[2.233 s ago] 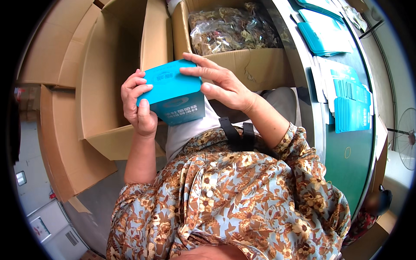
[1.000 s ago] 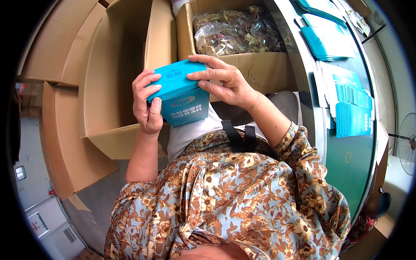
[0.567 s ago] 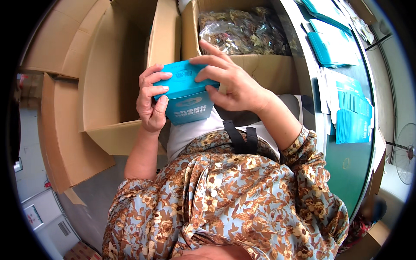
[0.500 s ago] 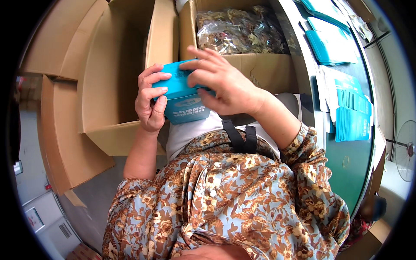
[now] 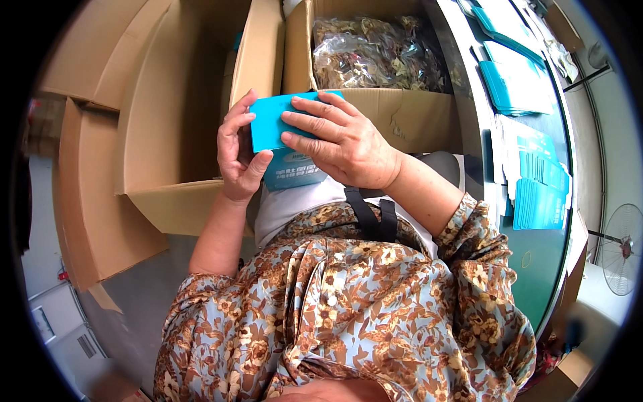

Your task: The person takes a flat teal cardboard box from a pile, folds it into a box shape, places a clear plastic bag containing items into the box, and then puts the filled box into a larger shipping carton.

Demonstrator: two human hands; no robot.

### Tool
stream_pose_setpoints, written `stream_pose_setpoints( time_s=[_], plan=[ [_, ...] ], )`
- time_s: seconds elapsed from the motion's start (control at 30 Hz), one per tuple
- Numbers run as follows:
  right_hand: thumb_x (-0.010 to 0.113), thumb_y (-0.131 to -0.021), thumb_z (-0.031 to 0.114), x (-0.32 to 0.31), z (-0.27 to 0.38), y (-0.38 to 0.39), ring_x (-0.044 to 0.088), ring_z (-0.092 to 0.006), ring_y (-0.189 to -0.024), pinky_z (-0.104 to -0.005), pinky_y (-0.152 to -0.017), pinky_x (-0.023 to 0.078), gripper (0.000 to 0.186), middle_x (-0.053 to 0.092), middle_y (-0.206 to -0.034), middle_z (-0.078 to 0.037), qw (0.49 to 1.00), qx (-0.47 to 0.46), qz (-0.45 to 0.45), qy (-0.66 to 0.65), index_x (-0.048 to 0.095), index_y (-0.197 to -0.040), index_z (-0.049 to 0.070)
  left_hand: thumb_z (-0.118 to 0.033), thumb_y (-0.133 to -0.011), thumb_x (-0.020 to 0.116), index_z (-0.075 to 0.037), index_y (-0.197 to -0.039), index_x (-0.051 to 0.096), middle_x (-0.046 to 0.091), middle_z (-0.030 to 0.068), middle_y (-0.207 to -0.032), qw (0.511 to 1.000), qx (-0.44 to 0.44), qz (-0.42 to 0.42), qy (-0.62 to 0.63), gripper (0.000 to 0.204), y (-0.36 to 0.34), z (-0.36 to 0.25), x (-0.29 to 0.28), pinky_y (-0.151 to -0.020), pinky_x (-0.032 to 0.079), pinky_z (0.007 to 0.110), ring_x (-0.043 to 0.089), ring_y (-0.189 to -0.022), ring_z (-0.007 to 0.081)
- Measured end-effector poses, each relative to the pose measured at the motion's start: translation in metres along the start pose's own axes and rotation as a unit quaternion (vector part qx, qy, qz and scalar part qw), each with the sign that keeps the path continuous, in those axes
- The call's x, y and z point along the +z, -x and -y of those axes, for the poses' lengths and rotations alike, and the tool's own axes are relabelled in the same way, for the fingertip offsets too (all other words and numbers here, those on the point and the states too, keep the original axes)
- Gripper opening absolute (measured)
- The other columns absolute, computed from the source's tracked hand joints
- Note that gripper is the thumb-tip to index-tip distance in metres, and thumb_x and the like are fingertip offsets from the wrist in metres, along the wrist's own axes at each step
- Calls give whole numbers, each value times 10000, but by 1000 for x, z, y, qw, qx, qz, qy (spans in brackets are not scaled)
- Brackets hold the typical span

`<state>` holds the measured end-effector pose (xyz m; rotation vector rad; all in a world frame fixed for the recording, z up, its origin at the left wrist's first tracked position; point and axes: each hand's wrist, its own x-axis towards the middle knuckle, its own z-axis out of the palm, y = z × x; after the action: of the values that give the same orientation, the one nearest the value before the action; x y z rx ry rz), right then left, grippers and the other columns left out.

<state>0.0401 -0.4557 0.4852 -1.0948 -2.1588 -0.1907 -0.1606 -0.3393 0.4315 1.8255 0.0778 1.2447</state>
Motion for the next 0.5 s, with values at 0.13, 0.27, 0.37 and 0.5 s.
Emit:
stream_pose_setpoints(
  time_s=[0.13,0.27,0.37,0.5],
  plan=[
    [694,-781,89,4,14,6,490,-343,-1334,-546,-1108,349,557,537,-1414,-127,995,35,47,76,586,-1327,111,-310,-847,782,-20,-1364,456,381,259,-1490,997,-58,-26,45,676,6,8,3,-1137,318,449,392,-1377,341],
    [641,-852,100,2,18,10,394,-340,-1413,-539,-1163,268,599,465,-1486,-137,987,102,114,53,476,-1428,79,-338,-835,792,-17,-1363,460,377,259,-1493,994,-77,-24,73,701,5,10,2,-1143,312,446,387,-1383,340],
    [571,-974,213,-24,-4,1,337,-363,-1441,-517,-1191,201,541,418,-1500,-208,955,147,93,-240,410,-1463,45,-344,-836,790,-22,-1369,458,383,257,-1487,999,-49,10,-21,706,2,12,-8,-1142,312,449,401,-1371,350],
    [522,-992,381,-33,-1,-11,340,-389,-1427,-534,-1181,202,606,383,-1516,-226,981,158,-50,-105,382,-1494,72,-380,-835,785,-26,-1364,472,409,253,-1455,999,-23,8,-37,709,8,15,-2,-1142,305,448,413,-1358,359]
  ],
)
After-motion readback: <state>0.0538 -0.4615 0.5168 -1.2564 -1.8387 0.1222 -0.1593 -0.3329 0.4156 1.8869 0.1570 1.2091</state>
